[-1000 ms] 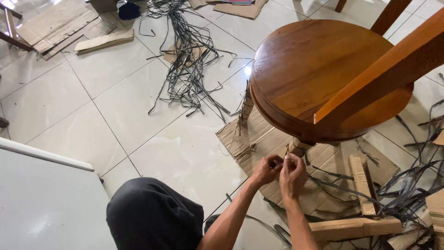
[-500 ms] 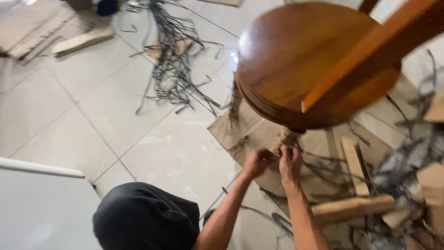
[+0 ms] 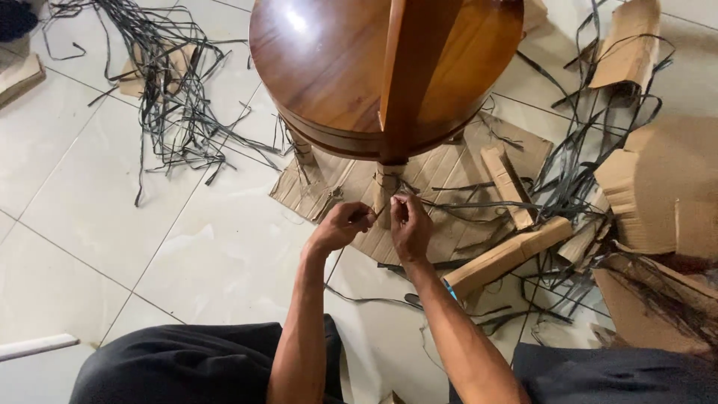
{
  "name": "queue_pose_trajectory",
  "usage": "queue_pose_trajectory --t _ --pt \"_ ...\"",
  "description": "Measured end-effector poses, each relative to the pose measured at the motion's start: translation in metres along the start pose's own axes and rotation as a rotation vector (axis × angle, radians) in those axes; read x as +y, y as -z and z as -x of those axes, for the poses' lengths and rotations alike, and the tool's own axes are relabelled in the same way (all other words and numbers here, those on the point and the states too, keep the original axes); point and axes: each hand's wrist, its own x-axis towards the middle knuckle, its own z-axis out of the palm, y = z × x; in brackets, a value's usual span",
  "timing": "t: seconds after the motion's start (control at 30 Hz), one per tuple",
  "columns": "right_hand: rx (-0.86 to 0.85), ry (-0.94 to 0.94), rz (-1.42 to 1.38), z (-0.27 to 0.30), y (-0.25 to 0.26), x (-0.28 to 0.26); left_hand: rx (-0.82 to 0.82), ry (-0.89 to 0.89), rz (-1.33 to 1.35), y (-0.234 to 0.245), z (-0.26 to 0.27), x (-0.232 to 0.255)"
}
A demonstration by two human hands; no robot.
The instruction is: Wrapping black plastic strips around the legs of a wooden chair for protection or decoration.
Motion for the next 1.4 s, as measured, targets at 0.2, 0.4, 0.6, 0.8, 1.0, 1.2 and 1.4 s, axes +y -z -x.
queue_pose_trajectory --t 0.2,0.4,0.6,0.8,1.0,1.2,1.4 --pt "0.030 0.130 0.026 0.000 0.004 0.007 -0.027 -0.023 -0.084 0.003 0.000 0.017" --pt "-0.034 0.153 0.019 -0.003 0.001 0.010 -0.044 -0.001 -0.170 0.005 0.006 0.053" --pt "0.002 0.114 0.044 -0.003 -0.008 0.011 0.228 0.017 0.333 -0.005 -0.013 0.026" --pt "-0.002 0.036 -0.033 0.005 -0.010 0.005 0.484 0.050 0.519 -0.044 -0.028 -0.026" --pt "-0.072 0.019 -0.004 0.004 -0.011 0.006 0.489 0.175 0.843 -0.085 -0.047 -0.020" --pt "-0.049 -0.053 0.010 0.007 -0.011 -0.008 0.532 0.204 1.129 -0.099 -0.056 -0.042" --pt "-0.032 -0.018 0.025 0.003 -0.014 -0.007 0.588 0.102 1.115 -0.097 -0.051 -0.038"
